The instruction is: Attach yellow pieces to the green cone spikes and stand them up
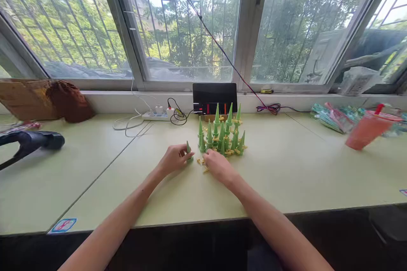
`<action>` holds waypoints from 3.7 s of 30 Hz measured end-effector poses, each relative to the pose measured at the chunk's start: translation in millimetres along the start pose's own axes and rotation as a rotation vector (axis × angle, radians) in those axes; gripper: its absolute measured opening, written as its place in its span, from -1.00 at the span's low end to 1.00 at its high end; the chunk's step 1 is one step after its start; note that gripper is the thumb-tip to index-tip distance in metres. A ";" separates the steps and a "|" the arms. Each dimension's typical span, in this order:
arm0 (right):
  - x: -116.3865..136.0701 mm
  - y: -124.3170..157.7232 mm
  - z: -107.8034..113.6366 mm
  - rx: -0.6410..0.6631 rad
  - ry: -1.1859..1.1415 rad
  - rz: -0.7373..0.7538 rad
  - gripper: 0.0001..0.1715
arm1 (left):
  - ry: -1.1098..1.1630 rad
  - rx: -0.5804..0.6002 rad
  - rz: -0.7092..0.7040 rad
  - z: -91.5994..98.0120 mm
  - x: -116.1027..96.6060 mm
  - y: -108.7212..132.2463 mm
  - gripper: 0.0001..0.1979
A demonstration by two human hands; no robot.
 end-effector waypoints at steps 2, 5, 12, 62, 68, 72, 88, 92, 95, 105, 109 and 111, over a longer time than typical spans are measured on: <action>-0.6 0.7 -0.6 -0.003 -0.033 -0.007 -0.76 | 0.004 -0.003 0.006 0.2 0.0 0.0 -0.76; -2.5 1.3 -1.3 -0.009 -0.086 -0.032 -0.77 | 0.005 -0.010 0.013 0.9 0.4 -0.3 -0.77; -2.8 5.3 9.1 -0.069 -0.151 -0.088 -0.83 | -0.004 -0.031 0.030 3.1 1.0 -0.4 -0.80; -85.9 -91.9 161.5 -0.136 -0.260 -0.327 -0.91 | 0.303 0.116 0.328 -3.2 -4.4 -106.9 -0.59; -86.4 -90.8 169.0 -0.200 -0.269 -0.310 -0.91 | 0.335 0.095 0.352 0.6 -11.8 -106.1 -0.59; -87.9 -93.3 171.5 -0.196 -0.279 -0.298 -0.91 | 0.354 0.085 0.364 2.3 -15.8 -106.1 -0.61; -87.7 -98.6 183.2 -0.216 -0.280 -0.278 -0.85 | 0.404 0.101 0.413 0.3 -8.6 -103.0 -0.63; -86.4 -99.9 185.0 -0.232 -0.288 -0.259 -0.86 | 0.447 0.128 0.446 -2.7 -6.4 -100.3 -0.56; -85.1 -98.8 187.0 -0.245 -0.292 -0.249 -0.85 | 0.469 0.126 0.463 -3.4 -4.7 -98.3 -0.52; -82.4 -95.9 194.8 -0.274 -0.280 -0.231 -0.83 | 0.458 0.131 0.478 0.4 -1.5 -95.6 -0.50; -82.8 -95.5 197.2 -0.300 -0.292 -0.229 -0.85 | 0.451 0.102 0.461 4.6 -1.4 -98.3 -0.47; -81.1 -94.6 200.3 -0.319 -0.295 -0.218 -0.86 | 0.436 0.078 0.431 8.1 -4.6 -100.3 -0.46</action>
Point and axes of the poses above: each hand's wrist, its own y-axis away from the middle knuckle, its own z-axis out of the back of the hand, x = y × z, the point moved 6 cm from there along -y, towards the middle knuckle, and after that the axes turned 4 degrees about y, right-handed, at the moved point
